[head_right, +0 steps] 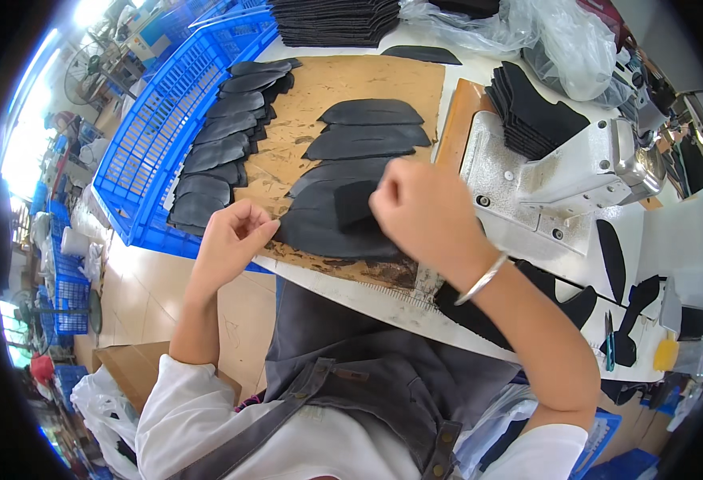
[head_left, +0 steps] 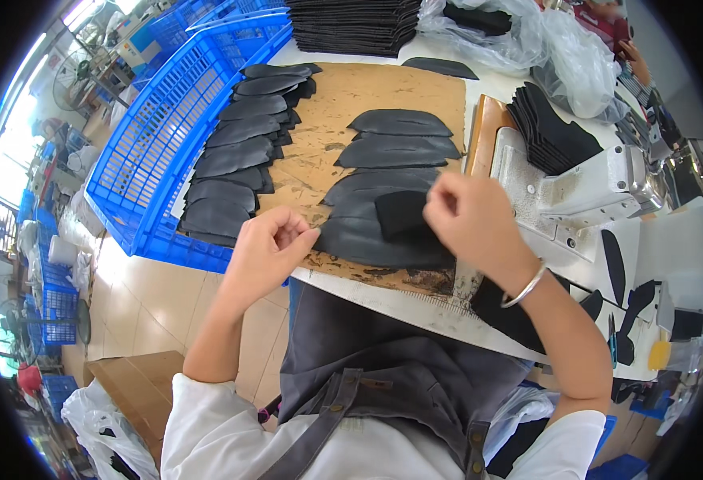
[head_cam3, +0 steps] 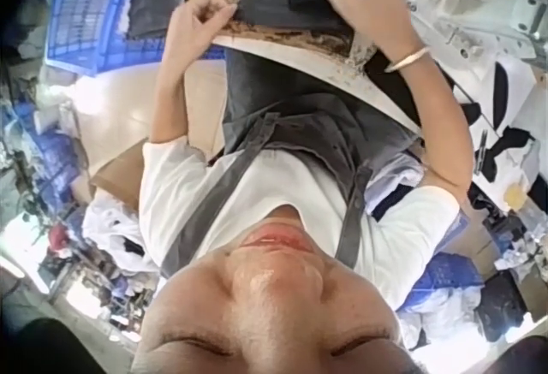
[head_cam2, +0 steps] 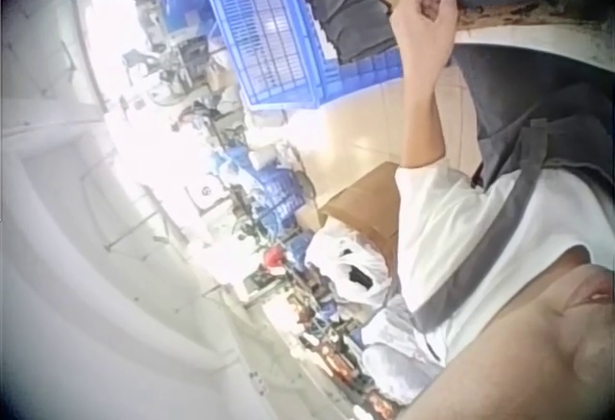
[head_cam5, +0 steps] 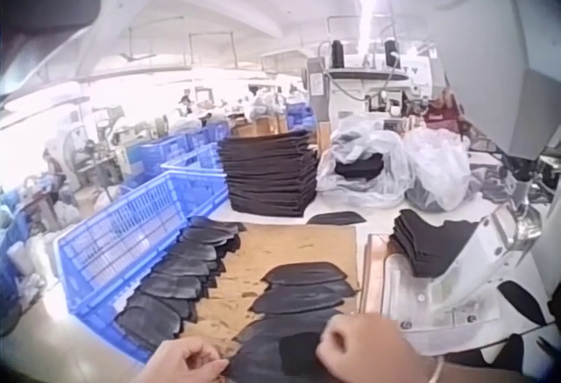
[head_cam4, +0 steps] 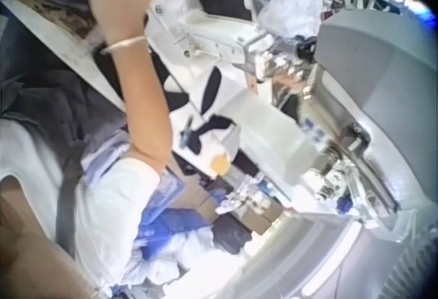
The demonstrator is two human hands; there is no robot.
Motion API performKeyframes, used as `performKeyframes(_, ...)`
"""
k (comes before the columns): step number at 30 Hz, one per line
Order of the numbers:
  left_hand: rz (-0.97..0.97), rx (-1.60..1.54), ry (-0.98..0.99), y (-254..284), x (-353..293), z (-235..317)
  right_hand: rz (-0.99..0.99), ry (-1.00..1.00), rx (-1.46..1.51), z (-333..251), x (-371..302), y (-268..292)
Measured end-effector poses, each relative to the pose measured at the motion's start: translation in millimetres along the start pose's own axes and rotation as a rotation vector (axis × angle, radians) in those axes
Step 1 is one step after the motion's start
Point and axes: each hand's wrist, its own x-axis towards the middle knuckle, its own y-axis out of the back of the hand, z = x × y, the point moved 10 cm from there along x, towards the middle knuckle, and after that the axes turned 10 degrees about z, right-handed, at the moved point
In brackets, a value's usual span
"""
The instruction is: Manually aligning and stacking black shoe upper components at a factory workbench.
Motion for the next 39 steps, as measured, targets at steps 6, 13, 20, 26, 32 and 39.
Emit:
performKeyframes(6, 0.207, 0.145, -0.277, 10, -8, 30, 0.107, -0.26, -0.044, 69, -18, 77)
performKeyframes(13, 0.134, 0.327, -0.87, -9, -25, 68, 0.397, -0.401, 0.532, 56, -82, 166)
performKeyframes(20, 0.598, 0.408, -0.93, 10, -41, 78, 0.568, -0.458, 0.782, 53, -122, 183)
performKeyframes(26, -0.469, -0.727, -0.422, -116, -43, 145, 0.564, -0.435, 1.071, 37, -134, 158)
performKeyframes(32, -0.85, -0.668, -0.008, -189, -78, 170, 0.722, -0.387, 0.76, 46, -189, 178)
performKeyframes(39, -0.718, -0.089, -0.496, -220, -66, 195, 0.668, -0.189, -0.36, 39, -223, 191)
